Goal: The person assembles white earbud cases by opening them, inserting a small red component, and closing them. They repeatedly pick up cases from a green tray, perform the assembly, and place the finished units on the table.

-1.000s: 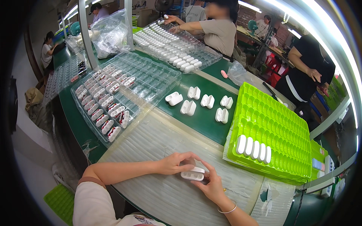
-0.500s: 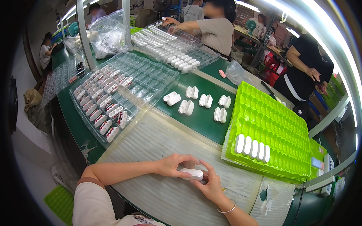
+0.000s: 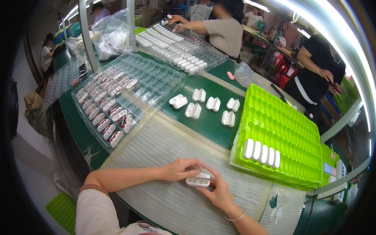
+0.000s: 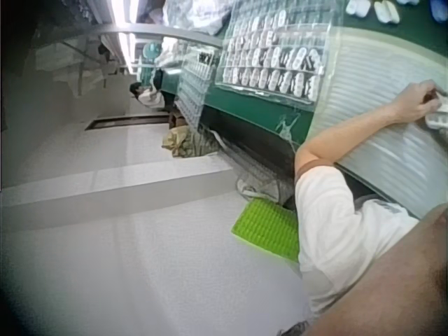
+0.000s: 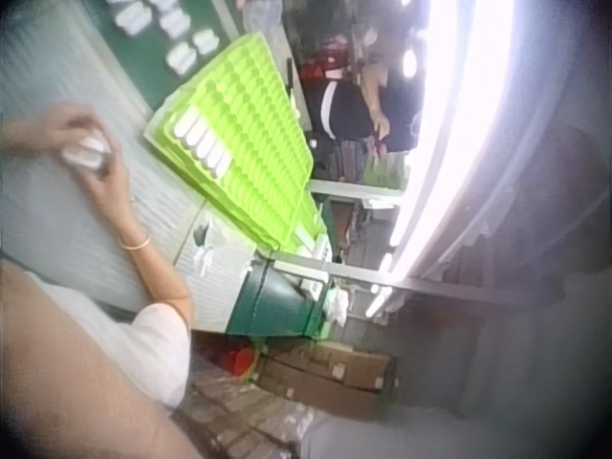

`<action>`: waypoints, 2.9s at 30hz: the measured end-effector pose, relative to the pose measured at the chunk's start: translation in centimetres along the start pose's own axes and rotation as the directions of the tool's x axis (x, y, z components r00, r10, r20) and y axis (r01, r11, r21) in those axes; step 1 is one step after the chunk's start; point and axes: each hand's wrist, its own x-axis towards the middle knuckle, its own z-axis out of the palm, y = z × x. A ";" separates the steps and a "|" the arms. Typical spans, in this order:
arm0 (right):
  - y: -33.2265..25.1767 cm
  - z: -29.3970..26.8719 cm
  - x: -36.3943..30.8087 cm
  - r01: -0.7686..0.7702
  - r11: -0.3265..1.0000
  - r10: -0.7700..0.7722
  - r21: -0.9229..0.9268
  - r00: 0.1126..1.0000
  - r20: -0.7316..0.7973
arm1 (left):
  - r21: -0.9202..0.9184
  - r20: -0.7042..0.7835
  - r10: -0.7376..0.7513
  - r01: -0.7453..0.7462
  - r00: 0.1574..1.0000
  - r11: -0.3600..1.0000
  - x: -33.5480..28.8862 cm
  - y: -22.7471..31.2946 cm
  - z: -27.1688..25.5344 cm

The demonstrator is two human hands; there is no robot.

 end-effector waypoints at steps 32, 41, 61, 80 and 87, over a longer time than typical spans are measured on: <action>-5.5 -4.0 3.8 0.175 0.957 -0.196 -0.231 0.978 -0.072 | -0.164 -0.320 -0.060 0.007 0.945 0.986 -0.5 -0.5 -0.3; 4.1 -15.9 36.5 -0.068 0.488 -0.181 -0.870 0.967 -0.178 | -0.075 -0.190 -0.017 0.003 0.982 0.997 1.3 -0.3 -0.2; 10.0 -17.4 44.6 -0.273 0.566 -0.252 -0.778 0.841 -0.478 | 0.043 -0.243 0.003 0.007 0.970 0.999 1.1 -0.1 -0.6; 12.4 -17.3 40.6 -0.440 0.341 -0.281 -0.831 0.796 -0.536 | 0.072 -0.243 0.043 -0.026 0.969 0.997 0.9 0.0 -0.6; 12.2 -17.0 40.0 -0.395 0.309 -0.278 -0.865 0.833 -0.479 | 0.095 -0.252 0.078 -0.056 0.964 0.994 0.9 -0.2 -0.8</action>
